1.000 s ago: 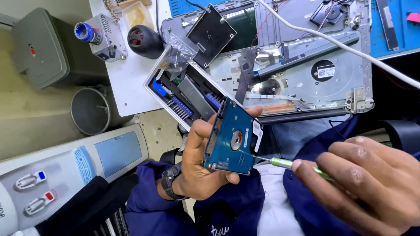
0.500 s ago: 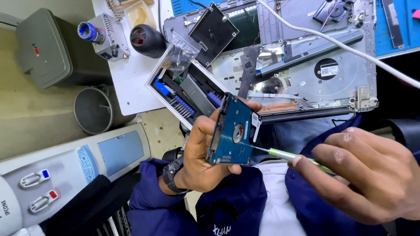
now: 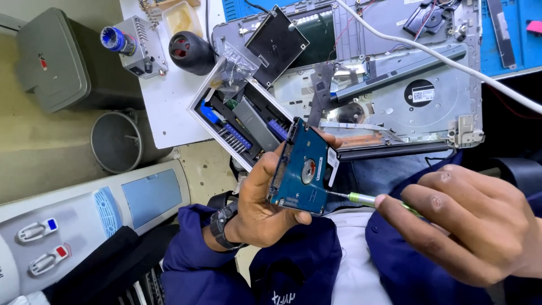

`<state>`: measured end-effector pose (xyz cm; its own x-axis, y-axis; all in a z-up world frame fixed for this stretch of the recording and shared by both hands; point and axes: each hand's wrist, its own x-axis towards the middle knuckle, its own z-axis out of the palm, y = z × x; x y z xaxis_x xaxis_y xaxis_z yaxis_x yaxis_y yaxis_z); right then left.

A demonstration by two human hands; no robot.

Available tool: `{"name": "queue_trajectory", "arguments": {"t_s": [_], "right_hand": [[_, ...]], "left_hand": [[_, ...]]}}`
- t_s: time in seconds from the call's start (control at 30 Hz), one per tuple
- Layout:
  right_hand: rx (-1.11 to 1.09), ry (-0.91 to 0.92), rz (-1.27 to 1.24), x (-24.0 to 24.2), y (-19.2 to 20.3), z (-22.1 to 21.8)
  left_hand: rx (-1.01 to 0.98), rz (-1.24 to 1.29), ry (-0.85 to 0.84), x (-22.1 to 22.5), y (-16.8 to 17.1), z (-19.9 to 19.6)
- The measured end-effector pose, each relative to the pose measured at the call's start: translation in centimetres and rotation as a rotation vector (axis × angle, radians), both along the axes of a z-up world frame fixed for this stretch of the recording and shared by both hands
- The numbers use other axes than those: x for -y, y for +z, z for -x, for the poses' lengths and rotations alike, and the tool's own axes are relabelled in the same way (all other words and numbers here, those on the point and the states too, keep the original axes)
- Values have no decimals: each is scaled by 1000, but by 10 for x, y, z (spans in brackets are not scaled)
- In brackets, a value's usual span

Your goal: A technician is repairing a laptop by manipulating a hard drive and using a precision screwdriver on a cluttered workbench.

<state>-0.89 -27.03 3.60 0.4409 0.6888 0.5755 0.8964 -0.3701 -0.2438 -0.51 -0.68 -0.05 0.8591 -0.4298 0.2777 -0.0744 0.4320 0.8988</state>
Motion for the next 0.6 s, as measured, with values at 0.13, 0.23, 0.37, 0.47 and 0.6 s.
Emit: {"name": "queue_trajectory", "arguments": {"t_s": [0.13,0.23,0.37,0.47,0.6], "right_hand": [[26,20,25,-4,7,-2],[94,16,0,-6,6,-3],[128,-28,2,-7,5,-2],[123,-41,-1,-7,4,-3],[121,-79,2,-10,5,0]], "left_hand": [[-25,7,-18,1,-1,3],[-47,-5,2,5,3,5],[-87,13,-15,6,0,6],[-99,18,-23,7,-1,6],[-123,60,-35,8,-1,5]]}}
